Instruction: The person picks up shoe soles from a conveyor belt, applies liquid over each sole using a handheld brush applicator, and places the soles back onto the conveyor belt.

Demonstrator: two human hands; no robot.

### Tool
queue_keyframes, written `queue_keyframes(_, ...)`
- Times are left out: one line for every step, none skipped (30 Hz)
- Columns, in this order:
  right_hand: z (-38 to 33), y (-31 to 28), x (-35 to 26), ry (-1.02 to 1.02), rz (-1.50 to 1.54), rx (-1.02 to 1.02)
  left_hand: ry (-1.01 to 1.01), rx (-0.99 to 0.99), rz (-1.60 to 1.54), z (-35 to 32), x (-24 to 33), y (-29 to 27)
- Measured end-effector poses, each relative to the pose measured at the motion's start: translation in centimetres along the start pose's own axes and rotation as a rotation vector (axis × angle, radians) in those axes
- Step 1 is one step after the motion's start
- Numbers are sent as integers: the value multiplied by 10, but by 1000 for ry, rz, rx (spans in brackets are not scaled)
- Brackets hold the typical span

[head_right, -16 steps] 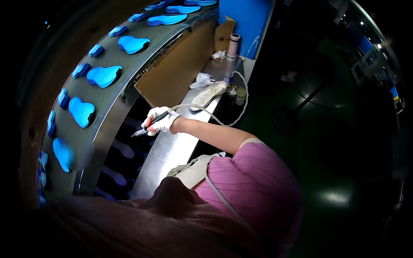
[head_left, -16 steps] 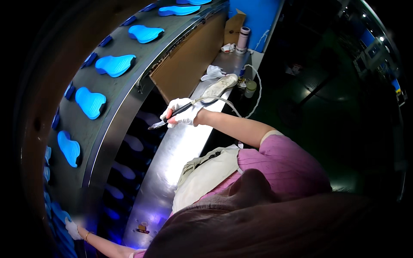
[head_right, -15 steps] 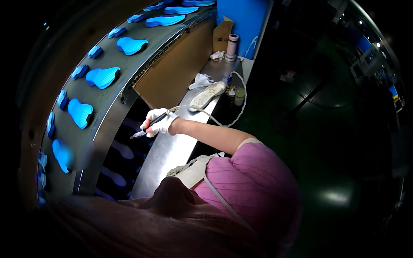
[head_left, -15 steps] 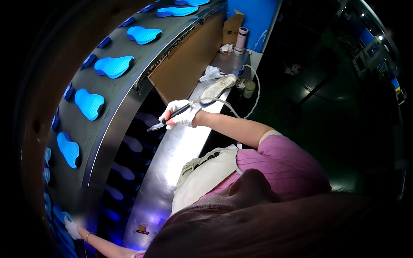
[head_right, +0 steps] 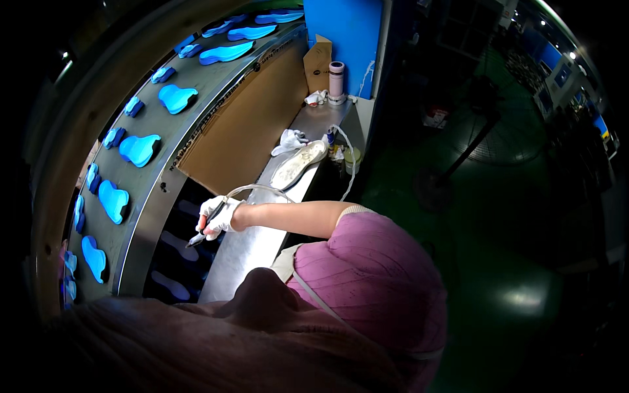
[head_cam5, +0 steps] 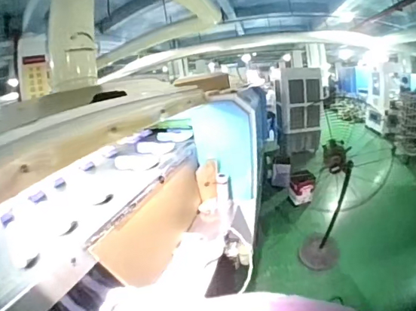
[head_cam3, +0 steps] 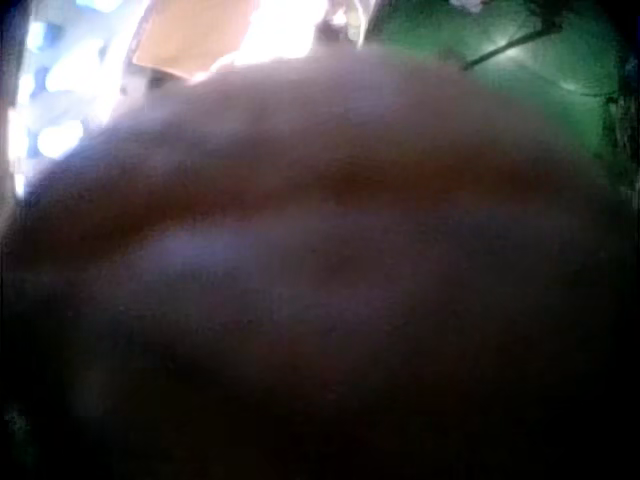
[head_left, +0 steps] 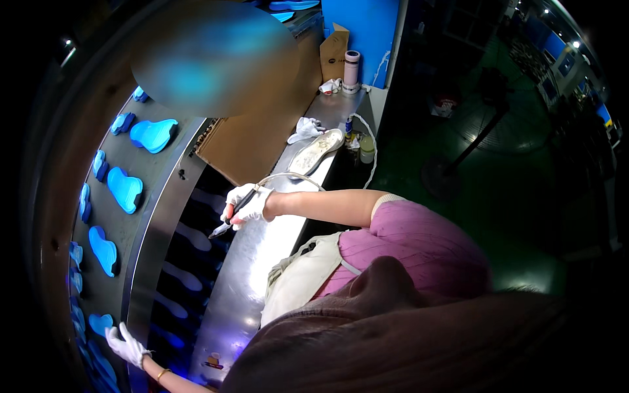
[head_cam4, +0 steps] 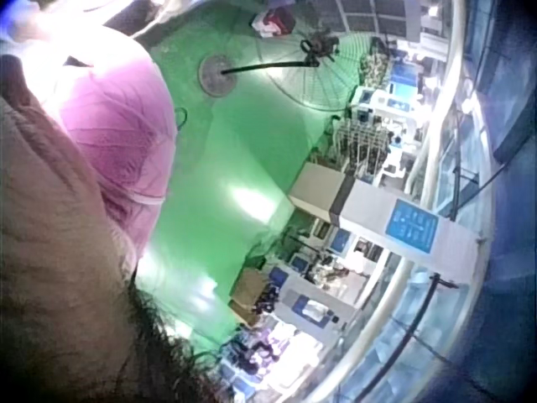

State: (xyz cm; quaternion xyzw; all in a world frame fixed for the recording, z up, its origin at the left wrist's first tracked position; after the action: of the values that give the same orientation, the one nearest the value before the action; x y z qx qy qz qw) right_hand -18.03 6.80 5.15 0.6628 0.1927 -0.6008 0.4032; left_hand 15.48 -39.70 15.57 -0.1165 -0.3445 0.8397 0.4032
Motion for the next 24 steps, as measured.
queue_keyframes(0,-9,2,13,-44,25,14,51,-25,4,24,-14)
queue_keyframes(-3,-18,3,13,-68,30,-132,77,1,6,44,-19)
queue_keyframes(-4,-17,1,14,-65,10,-170,95,-21,8,57,-32)
queue_keyframes(-7,-19,-4,7,-67,-8,-158,99,-93,15,67,-34)
queue_keyframes(-10,-22,-6,3,-68,-25,-138,88,-172,18,78,-36)
queue_keyframes(-11,-26,-3,20,-49,-39,-120,64,-245,19,90,-36)
queue_keyframes(-11,-30,1,29,-41,-49,-103,25,-293,16,101,-35)
queue_keyframes(-12,-34,6,14,26,-61,-83,-12,-339,14,110,-33)
queue_keyframes(-14,-38,12,3,97,-75,-77,-43,-371,11,118,-30)
queue_keyframes(-12,-47,16,-54,8,-76,-90,-55,-389,9,120,-30)
queue_keyframes(-14,-49,6,-121,-128,-52,-119,-34,-406,8,118,-33)
queue_keyframes(-14,-55,15,7,70,-49,-157,32,-422,12,114,-41)
queue_keyframes(-16,-58,14,43,177,-61,-211,131,-419,13,103,-57)
queue_keyframes(-11,-69,16,-40,-56,-45,-221,328,-424,20,101,-70)
queue_keyframes(-6,-70,22,-161,-269,-67,-205,534,-385,26,89,-100)
queue_keyframes(-8,-72,27,-77,78,-71,-111,511,-59,27,105,-121)
queue_keyframes(-9,-74,22,-48,156,-66,-36,531,318,24,118,-140)
queue_keyframes(-7,-77,19,-83,122,-76,42,590,656,22,137,-161)
queue_keyframes(-7,-72,16,-126,93,-83,157,628,649,16,136,-173)
queue_keyframes(-8,-63,14,-94,94,-54,271,656,646,8,133,-180)
queue_keyframes(-9,-56,12,-69,92,-8,121,427,155,9,154,-172)
queue_keyframes(-9,-47,10,-45,54,-14,-98,335,-759,-2,167,-163)
queue_keyframes(-11,-41,13,-28,0,-2,-377,412,-1234,-19,181,-146)
queue_keyframes(-12,-38,16,-17,-69,-16,-261,135,-1646,-26,205,-107)
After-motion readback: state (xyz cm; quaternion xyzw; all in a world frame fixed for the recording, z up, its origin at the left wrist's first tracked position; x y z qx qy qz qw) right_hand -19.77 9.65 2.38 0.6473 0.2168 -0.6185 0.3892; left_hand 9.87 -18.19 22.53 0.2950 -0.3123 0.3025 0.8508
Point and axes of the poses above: each hand's wrist, its own z-axis towards the middle knuckle, its own y-axis out of the palm, x = y × z, the point moved 6 cm from there along z, towards the middle knuckle, and after that the axes turned 3 degrees about x, right-handed, at the moved point
